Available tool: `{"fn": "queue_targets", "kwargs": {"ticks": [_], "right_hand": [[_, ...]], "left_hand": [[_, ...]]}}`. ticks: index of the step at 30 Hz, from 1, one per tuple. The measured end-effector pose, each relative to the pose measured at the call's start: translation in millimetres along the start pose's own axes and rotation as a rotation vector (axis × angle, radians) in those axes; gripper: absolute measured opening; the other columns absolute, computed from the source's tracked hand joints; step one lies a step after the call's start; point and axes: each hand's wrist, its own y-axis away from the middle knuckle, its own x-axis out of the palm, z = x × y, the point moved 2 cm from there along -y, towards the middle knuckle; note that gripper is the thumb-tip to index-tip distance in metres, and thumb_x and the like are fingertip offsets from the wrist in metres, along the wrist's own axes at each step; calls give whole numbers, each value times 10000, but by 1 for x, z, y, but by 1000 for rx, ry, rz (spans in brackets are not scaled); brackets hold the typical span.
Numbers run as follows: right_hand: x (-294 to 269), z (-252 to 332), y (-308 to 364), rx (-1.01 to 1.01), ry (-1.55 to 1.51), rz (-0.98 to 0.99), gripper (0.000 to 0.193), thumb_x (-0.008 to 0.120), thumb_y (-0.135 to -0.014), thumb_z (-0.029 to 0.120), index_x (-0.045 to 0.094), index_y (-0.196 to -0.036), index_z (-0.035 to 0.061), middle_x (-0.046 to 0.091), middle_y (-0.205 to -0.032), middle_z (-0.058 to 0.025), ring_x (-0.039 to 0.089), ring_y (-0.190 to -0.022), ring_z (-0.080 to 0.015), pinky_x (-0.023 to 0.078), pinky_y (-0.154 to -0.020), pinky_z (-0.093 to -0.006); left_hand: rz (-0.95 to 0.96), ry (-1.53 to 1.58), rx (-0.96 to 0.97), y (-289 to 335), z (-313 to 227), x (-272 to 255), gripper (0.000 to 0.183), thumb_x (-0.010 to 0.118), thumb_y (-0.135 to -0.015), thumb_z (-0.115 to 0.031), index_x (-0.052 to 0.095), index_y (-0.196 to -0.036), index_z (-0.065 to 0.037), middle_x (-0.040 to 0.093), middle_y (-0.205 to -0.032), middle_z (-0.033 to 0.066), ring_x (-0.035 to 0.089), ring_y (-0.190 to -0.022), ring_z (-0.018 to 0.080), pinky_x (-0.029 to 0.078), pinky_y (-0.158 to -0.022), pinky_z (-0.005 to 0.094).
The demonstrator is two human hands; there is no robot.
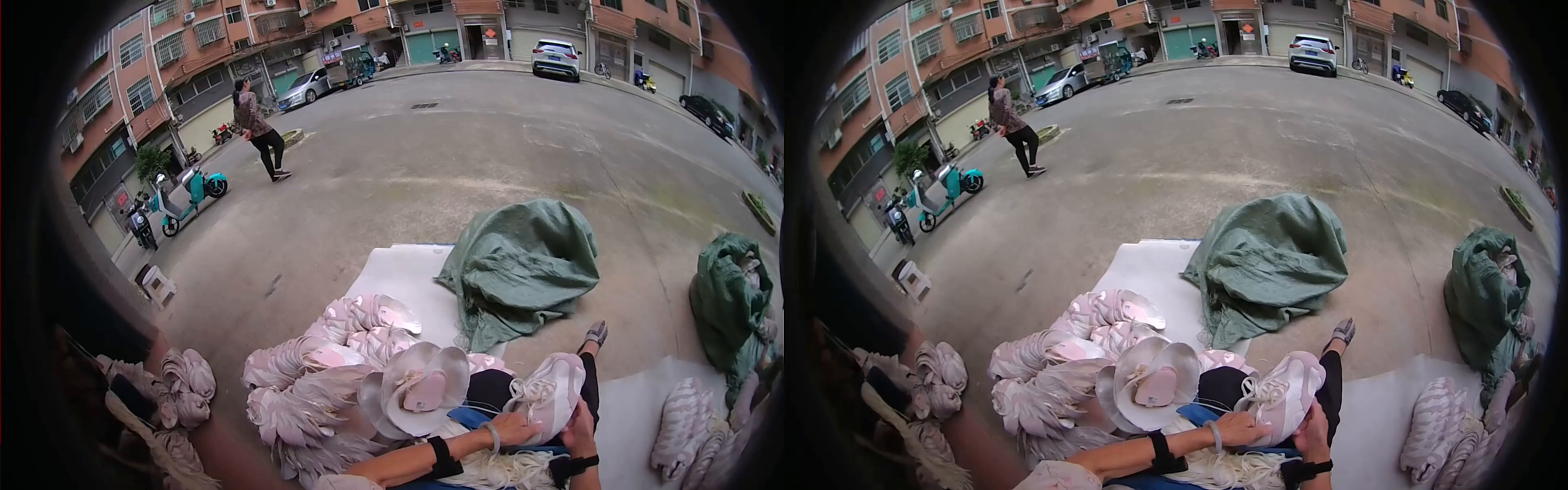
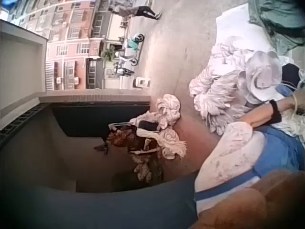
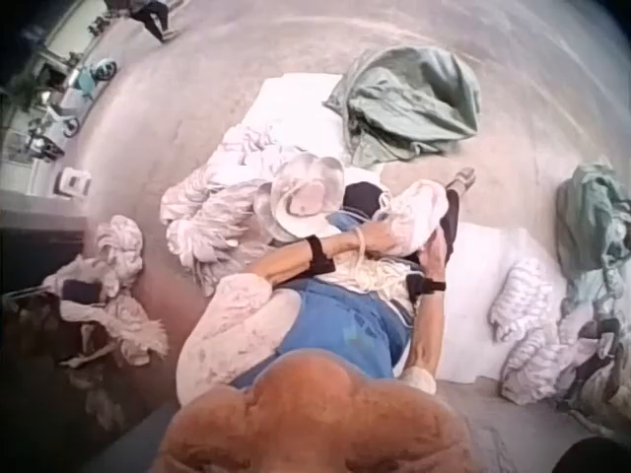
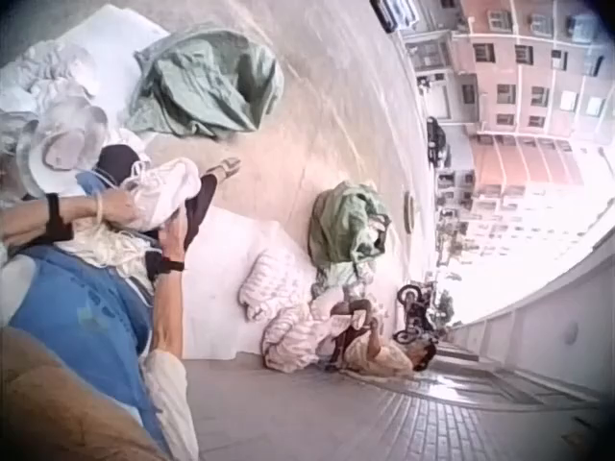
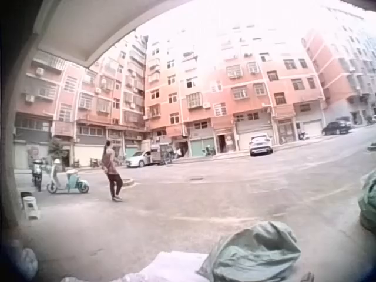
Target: The recorder is lacing a pink and white sneaker while seated outdoors.
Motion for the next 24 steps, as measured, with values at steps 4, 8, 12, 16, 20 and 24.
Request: {"fn": "queue_targets", "kwargs": {"ticks": [4, 8, 12, 16, 20, 24], "right_hand": [[-15, -26, 39, -75, 977, 61, 345, 541, -904, 247, 638, -1099, -20, 698, -951, -161, 674, -878, -293, 524, -776, -405], [21, -25, 56, -322, 1600, 243, 261, 639, -833, 202, 637, -971, -20, 667, -876, -223, 648, -822, -386, 504, -714, -419], [13, -27, 52, -303, 1499, 220, 197, 597, -850, 188, 636, -900, 2, 653, -825, -214, 635, -786, -388, 499, -717, -427], [9, -30, 50, -282, 1523, 192, 200, 578, -858, 200, 640, -919, 20, 653, -839, -206, 632, -793, -388, 497, -719, -427], [11, -28, 57, -272, 1537, 197, 189, 580, -850, 179, 627, -911, 7, 643, -823, -209, 627, -781, -385, 496, -710, -433], [24, -6, 59, -553, 1518, 45, 123, 596, -827, 101, 618, -879, -8, 626, -805, -200, 624, -764, -371, 497, -686, -427]], "left_hand": [[-147, 469, 4, 19, -40, -44, 610, 457, -906, -541, 658, -1031, 21, 667, -941, 242, 656, -898, 354, 492, -817, 400], [-389, 654, 28, 44, -14, -63, 575, 534, -902, -496, 667, -902, 64, 640, -673, 127, 620, -671, 157, 488, -622, 301], [-801, 870, 107, 91, 72, -86, 495, 540, -919, -462, 694, -905, 9, 653, -761, 85, 589, -694, 150, 461, -637, 285], [-574, 1516, -33, 158, 204, -75, 454, 550, -919, -455, 670, -869, -20, 637, -686, 83, 615, -623, 189, 511, -653, 292], [-755, 1267, -417, 168, 194, -53, 459, 569, -914, -446, 667, -824, -6, 641, -666, 89, 628, -633, 171, 505, -597, 313], [-726, 66, -364, 187, 208, -75, 365, 561, -933, -375, 655, -888, -26, 630, -683, 56, 607, -640, 132, 486, -589, 277]]}}
